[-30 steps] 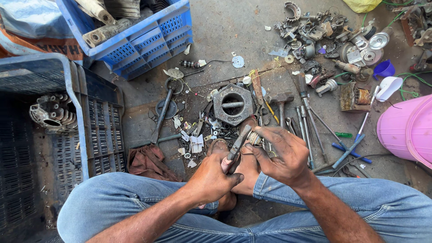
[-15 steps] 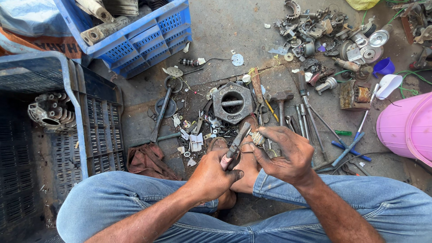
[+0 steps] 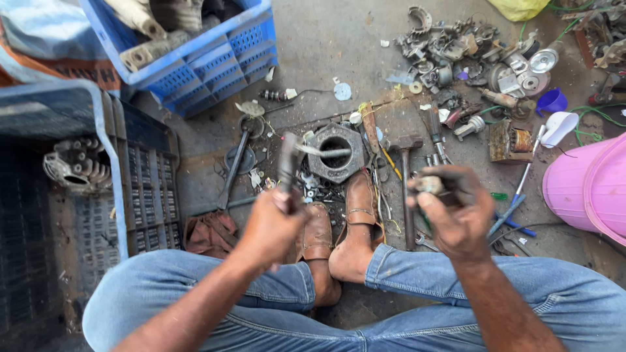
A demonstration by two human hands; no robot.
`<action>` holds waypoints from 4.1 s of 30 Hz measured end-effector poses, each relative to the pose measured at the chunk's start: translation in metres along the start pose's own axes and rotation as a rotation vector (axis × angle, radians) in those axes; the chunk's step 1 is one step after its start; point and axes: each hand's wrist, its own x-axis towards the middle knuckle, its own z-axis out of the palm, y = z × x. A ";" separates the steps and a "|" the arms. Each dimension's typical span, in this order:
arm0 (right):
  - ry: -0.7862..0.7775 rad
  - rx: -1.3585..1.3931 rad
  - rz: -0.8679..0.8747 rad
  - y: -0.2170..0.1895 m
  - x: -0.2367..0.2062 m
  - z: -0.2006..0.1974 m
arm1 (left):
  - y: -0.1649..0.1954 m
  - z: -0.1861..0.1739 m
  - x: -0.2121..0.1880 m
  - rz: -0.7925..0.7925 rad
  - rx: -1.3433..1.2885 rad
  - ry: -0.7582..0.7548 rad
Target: The person sits on the floor and uses pliers and a hammer to disassemble and adjust small metal components. They repeatedly strike parts on a metal block and manipulate them with pliers, occasionally picking up new pieces from the surrounding area.
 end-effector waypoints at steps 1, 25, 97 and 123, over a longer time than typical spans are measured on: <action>-0.005 0.131 0.092 0.003 0.000 -0.001 | -0.004 0.006 -0.001 -0.028 0.030 -0.047; -0.183 -0.575 0.066 0.006 0.007 0.044 | -0.035 0.035 0.001 0.304 0.097 -0.044; -0.131 0.008 0.044 0.052 -0.023 0.027 | -0.023 0.031 -0.017 0.333 0.317 -0.300; -0.153 -0.313 -0.096 0.036 -0.014 0.035 | -0.023 0.030 -0.014 0.338 0.367 -0.264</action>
